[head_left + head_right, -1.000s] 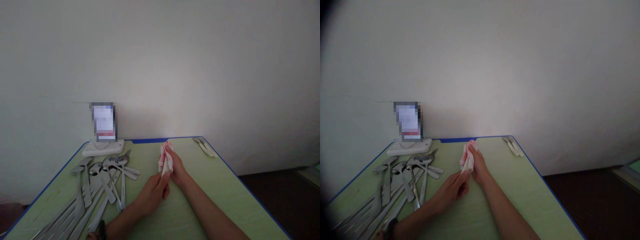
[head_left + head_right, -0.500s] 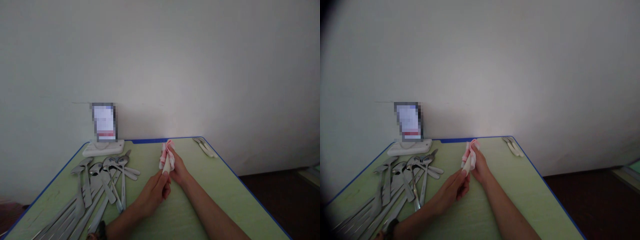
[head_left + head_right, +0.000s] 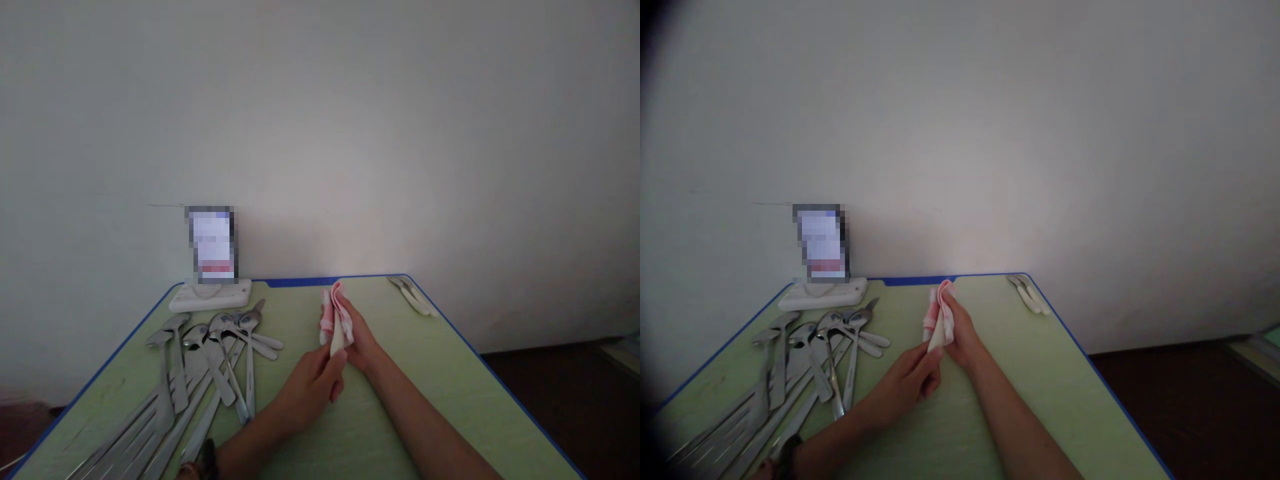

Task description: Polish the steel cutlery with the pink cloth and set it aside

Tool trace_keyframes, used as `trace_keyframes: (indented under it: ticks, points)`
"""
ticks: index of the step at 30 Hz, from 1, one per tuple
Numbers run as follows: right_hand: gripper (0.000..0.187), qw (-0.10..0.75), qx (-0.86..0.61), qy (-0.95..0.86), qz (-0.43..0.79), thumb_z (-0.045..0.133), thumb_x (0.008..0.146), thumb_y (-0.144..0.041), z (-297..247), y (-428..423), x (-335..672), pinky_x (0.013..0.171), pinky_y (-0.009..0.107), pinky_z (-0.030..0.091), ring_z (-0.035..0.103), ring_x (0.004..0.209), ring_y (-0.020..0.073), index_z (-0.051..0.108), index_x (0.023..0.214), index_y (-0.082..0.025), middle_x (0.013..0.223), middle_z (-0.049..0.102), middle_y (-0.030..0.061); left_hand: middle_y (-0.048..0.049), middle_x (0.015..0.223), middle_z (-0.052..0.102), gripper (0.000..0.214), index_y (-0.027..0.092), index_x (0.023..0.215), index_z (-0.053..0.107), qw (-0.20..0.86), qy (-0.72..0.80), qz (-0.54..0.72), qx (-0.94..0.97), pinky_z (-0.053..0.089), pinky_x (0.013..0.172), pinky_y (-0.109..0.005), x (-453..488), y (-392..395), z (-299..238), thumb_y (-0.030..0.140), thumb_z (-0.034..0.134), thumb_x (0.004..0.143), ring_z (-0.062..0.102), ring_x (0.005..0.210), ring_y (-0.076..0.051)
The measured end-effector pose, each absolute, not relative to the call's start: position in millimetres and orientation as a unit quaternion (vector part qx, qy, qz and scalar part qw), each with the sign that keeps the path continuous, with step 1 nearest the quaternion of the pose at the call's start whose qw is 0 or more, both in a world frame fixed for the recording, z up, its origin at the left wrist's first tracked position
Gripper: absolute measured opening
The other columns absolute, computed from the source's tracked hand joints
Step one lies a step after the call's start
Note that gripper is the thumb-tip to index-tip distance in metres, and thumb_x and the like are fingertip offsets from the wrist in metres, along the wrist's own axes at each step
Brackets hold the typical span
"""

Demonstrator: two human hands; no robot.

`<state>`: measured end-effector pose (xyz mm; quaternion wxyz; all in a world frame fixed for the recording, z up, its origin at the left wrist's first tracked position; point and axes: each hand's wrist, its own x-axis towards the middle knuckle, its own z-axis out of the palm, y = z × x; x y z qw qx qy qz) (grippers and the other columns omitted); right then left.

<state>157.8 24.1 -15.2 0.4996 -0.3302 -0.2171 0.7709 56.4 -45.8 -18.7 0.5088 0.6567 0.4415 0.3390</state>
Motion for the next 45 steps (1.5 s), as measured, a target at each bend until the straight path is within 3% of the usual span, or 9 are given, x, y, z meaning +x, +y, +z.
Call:
trace_keyframes:
  ticks: [5,19,45]
  points:
    - [0.026,0.5,-0.324,-0.188,0.781,0.06,0.074,-0.043,-14.6,23.9,156.9,0.043,0.018,0.042,0.049,0.04,0.0068,0.058,0.078,-0.017,0.051,0.056,-0.0047,0.0038,0.047,0.042,0.045,0.018,0.055,0.043,0.533,0.439,0.34,0.639,0.032,0.051,-0.023,55.2,-46.2,-20.8,0.047,0.028,0.086,0.039,0.047,-0.01]
    - [0.025,0.498,-0.338,-0.228,0.765,0.062,0.072,-0.042,-13.3,22.8,156.7,0.04,0.019,0.039,0.05,0.041,0.0087,0.058,0.075,-0.018,0.051,0.057,-0.002,0.0045,0.054,0.043,0.039,0.018,0.067,0.043,0.556,0.423,0.359,0.619,0.03,0.052,-0.023,58.0,-46.7,-21.0,0.048,0.029,0.087,0.037,0.05,-0.009]
    - [0.024,0.493,-0.345,-0.219,0.768,0.061,0.073,-0.04,-11.9,21.2,156.3,0.042,0.018,0.041,0.051,0.043,0.0083,0.057,0.077,-0.017,0.053,0.059,-0.002,0.0033,0.057,0.044,0.04,0.017,0.065,0.044,0.53,0.435,0.352,0.637,0.031,0.054,-0.023,58.5,-48.8,-15.7,0.045,0.027,0.088,0.039,0.052,-0.01]
